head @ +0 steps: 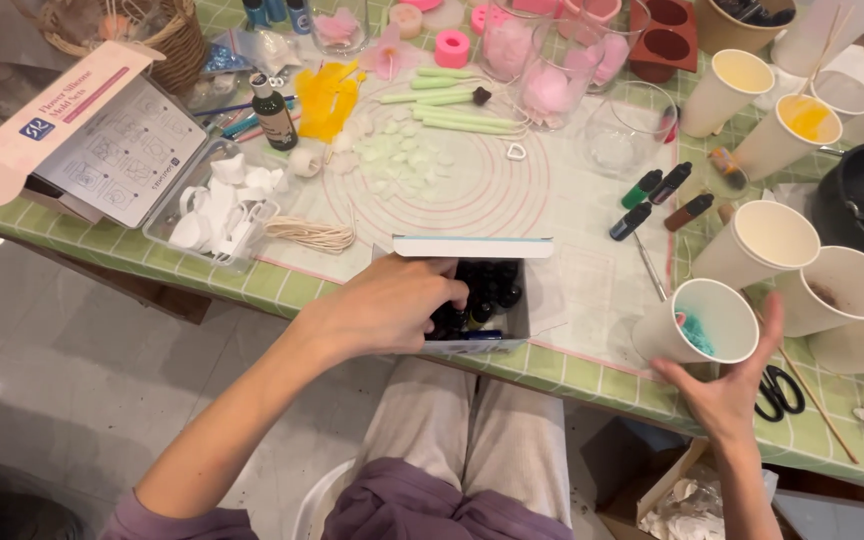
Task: The person is mixing colorants and fragrance oils into melted candle wax within a paper cup.
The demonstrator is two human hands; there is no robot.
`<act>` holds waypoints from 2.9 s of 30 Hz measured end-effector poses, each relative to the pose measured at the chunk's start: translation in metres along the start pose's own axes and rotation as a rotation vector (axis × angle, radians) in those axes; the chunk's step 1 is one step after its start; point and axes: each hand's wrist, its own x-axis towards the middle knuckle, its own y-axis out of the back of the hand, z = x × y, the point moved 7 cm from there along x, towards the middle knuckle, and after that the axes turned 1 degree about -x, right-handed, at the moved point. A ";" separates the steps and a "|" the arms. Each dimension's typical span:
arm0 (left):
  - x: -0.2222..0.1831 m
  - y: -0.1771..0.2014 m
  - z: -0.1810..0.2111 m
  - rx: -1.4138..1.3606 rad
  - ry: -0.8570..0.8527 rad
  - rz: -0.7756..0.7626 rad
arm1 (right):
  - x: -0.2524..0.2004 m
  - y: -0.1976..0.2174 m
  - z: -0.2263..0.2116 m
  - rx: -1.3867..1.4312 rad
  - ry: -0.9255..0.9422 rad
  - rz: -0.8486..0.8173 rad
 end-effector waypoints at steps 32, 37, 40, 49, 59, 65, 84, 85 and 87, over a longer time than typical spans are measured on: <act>-0.003 0.018 -0.008 -0.174 -0.040 0.053 | -0.031 -0.146 -0.129 -0.227 0.545 -0.110; -0.011 0.019 -0.006 -0.167 -0.058 0.091 | -0.038 -0.144 -0.127 -0.213 0.556 -0.094; -0.012 0.019 -0.008 -0.207 -0.030 0.054 | -0.044 -0.144 -0.123 -0.241 0.558 -0.104; -0.012 0.034 -0.013 -0.149 -0.057 0.222 | -0.041 -0.146 -0.122 -0.239 0.530 -0.069; 0.006 0.016 -0.014 0.196 -0.061 0.278 | -0.031 -0.147 -0.125 -0.228 0.532 -0.071; 0.013 0.013 -0.018 0.235 -0.056 0.301 | -0.031 -0.148 -0.123 -0.243 0.511 -0.074; -0.016 0.011 -0.004 0.174 -0.045 0.149 | -0.044 -0.145 -0.124 -0.241 0.555 -0.031; -0.015 0.011 -0.006 0.175 -0.044 0.151 | -0.046 -0.144 -0.122 -0.241 0.557 -0.031; -0.013 0.012 -0.009 0.140 -0.056 0.163 | -0.049 -0.144 -0.119 -0.257 0.563 -0.037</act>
